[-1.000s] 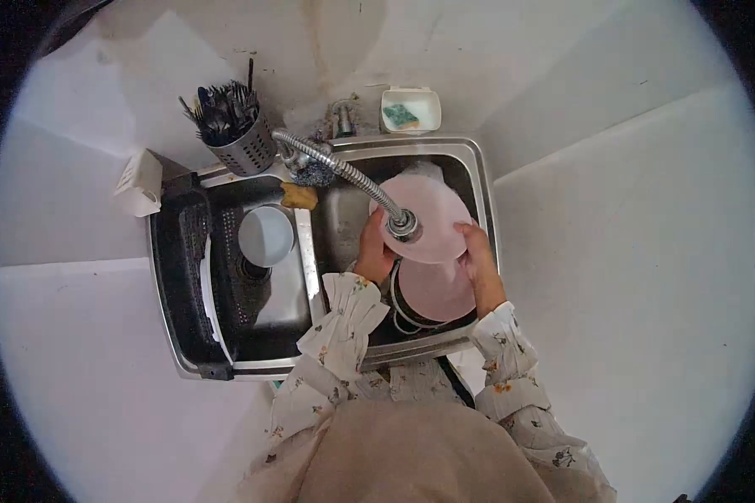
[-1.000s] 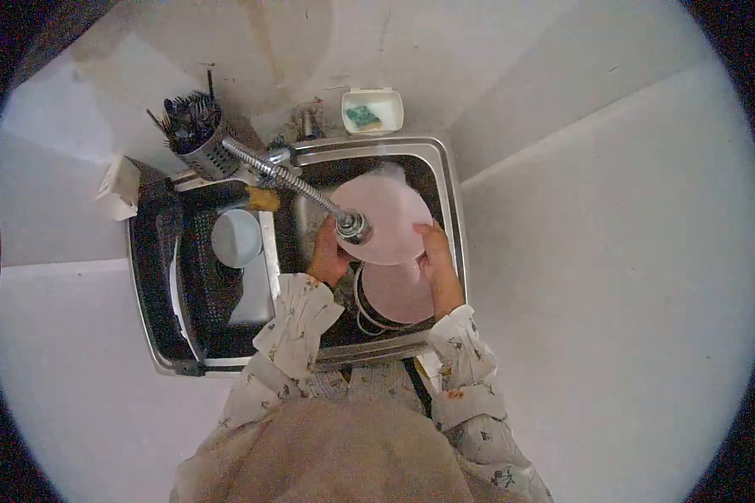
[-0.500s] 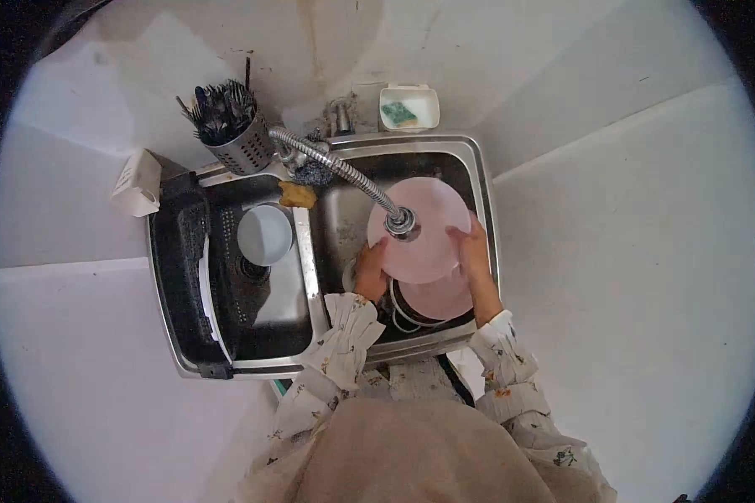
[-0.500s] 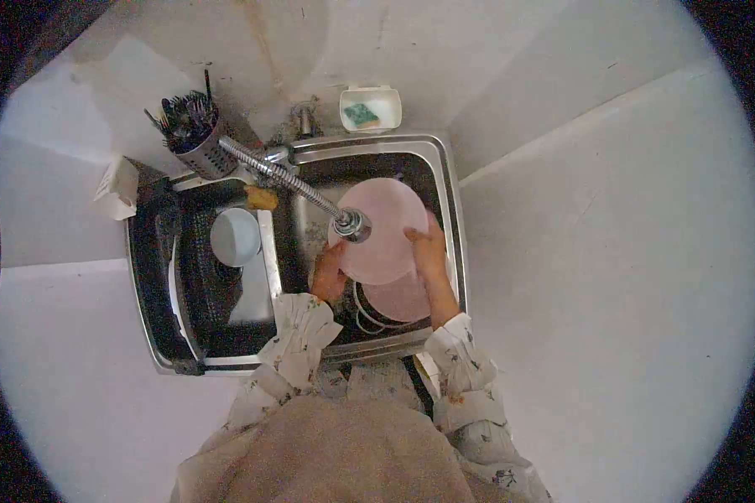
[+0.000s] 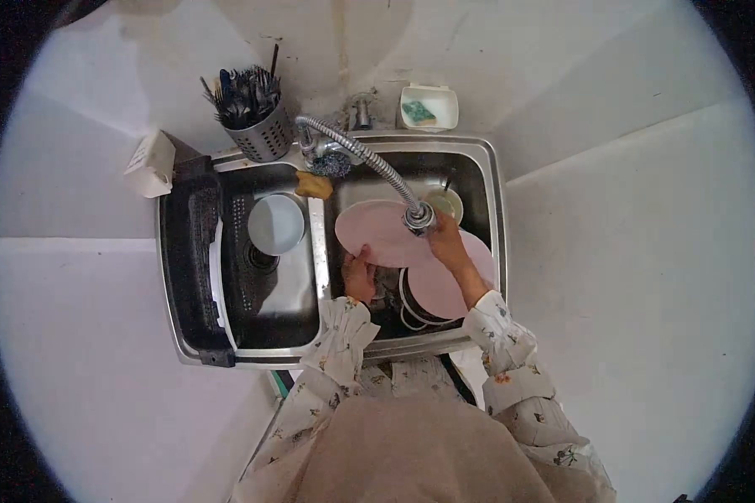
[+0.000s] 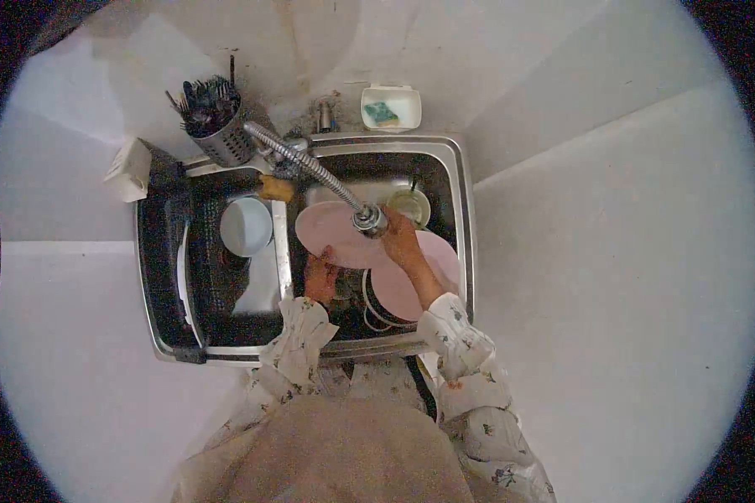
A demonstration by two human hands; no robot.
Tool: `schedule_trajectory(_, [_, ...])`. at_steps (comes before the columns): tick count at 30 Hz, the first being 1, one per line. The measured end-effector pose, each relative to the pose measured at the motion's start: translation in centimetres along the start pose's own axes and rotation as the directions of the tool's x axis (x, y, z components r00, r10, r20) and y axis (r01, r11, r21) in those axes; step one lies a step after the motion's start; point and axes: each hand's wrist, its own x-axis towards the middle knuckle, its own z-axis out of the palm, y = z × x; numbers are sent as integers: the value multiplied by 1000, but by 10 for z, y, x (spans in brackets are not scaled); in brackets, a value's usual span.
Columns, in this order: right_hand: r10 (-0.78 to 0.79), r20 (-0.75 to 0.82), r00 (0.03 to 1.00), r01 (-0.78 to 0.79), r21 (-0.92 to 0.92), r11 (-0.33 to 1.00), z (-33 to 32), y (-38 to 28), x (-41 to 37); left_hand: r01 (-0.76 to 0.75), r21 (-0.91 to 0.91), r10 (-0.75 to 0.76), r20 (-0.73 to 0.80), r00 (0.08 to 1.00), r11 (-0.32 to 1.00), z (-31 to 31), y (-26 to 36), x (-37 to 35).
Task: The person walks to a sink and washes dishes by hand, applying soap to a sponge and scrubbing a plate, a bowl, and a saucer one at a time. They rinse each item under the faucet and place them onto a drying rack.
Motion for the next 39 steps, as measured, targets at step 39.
schedule_trajectory(39, [-887, 460, -50, 998, 53, -29, 199, -235, -10, -200, 963, 722, 269, 637, -183, -101, 289, -201])
